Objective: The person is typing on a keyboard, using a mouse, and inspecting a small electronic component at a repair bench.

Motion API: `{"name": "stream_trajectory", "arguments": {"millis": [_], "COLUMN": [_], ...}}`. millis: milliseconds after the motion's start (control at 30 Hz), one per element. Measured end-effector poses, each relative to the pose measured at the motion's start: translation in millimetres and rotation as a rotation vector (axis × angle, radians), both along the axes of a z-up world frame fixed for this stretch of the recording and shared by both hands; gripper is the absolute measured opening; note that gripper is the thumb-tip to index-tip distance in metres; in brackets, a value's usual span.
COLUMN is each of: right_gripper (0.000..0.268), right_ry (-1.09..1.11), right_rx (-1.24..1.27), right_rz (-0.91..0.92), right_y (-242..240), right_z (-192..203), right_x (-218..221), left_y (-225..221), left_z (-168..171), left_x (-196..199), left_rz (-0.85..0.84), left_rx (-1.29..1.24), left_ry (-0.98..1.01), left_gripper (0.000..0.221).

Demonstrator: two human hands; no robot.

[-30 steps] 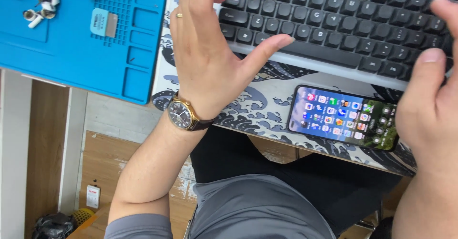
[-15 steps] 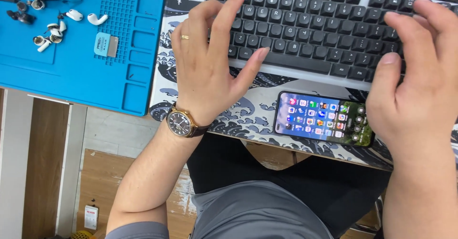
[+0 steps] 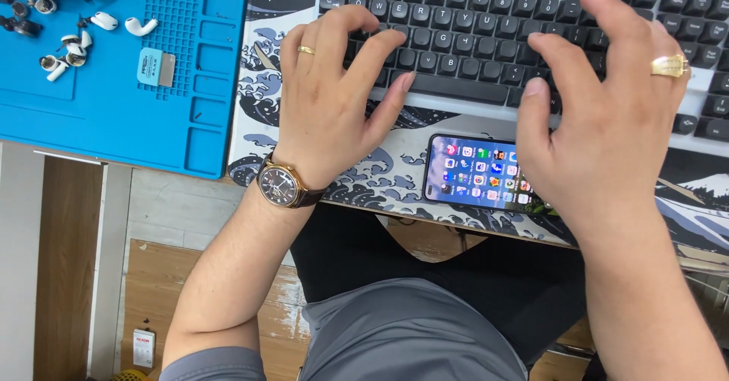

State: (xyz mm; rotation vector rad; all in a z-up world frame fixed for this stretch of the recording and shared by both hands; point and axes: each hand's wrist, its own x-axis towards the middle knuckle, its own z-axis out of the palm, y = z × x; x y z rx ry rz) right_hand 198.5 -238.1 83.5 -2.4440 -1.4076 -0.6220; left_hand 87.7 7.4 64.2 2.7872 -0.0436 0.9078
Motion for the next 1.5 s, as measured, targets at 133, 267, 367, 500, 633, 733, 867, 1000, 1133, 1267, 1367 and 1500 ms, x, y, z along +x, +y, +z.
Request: {"name": "stream_trajectory", "arguments": {"millis": [133,267,367,500,633,733,867,1000,1133,1267,1367,1500], "right_gripper": [0.024,0.032,0.039,0.032,0.023,0.024,0.034,0.033,0.031,0.035,0.035,0.029], "right_ry": [-0.132,0.055,0.161,0.178,0.157,0.195,-0.047,-0.056,-0.017,0.14,0.217,0.256], "right_rx": [0.011,-0.02,-0.047,0.008,0.093,0.109,0.009,0.004,0.007,-0.023,0.013,0.032], "right_rz": [-0.083,-0.054,0.003,0.167,0.199,0.167,-0.05,-0.113,-0.115,-0.097,0.007,0.182], "right_y": [2,15,21,29,23,17,10,0,2,13,14,13], "right_z": [-1,7,13,15,9,5,2,-5,-2,8,12,10], "right_x": [-1,-6,-11,-19,-20,-16,-7,-5,-5,-11,-14,-21], "left_y": [0,0,0,-1,-1,-1,-1,0,-1,-1,-1,-1], "left_z": [-1,0,1,2,2,0,0,-1,0,-1,-1,1], "left_x": [0,-1,-1,-2,0,-3,-1,-1,0,-1,-1,-2], "left_rz": [-0.027,-0.017,-0.018,-0.002,0.002,0.006,0.011,0.013,0.01,0.018,0.019,0.031], "left_rx": [0.002,0.004,0.002,-0.007,-0.013,-0.008,-0.008,-0.002,-0.007,-0.008,-0.01,0.002], "left_ry": [0.009,0.016,0.011,0.008,0.006,0.007,0.01,0.002,0.009,0.002,0.012,0.002], "left_gripper": [0.022,0.023,0.024,0.024,0.025,0.025,0.025,0.024,0.024,0.024,0.025,0.025]}}
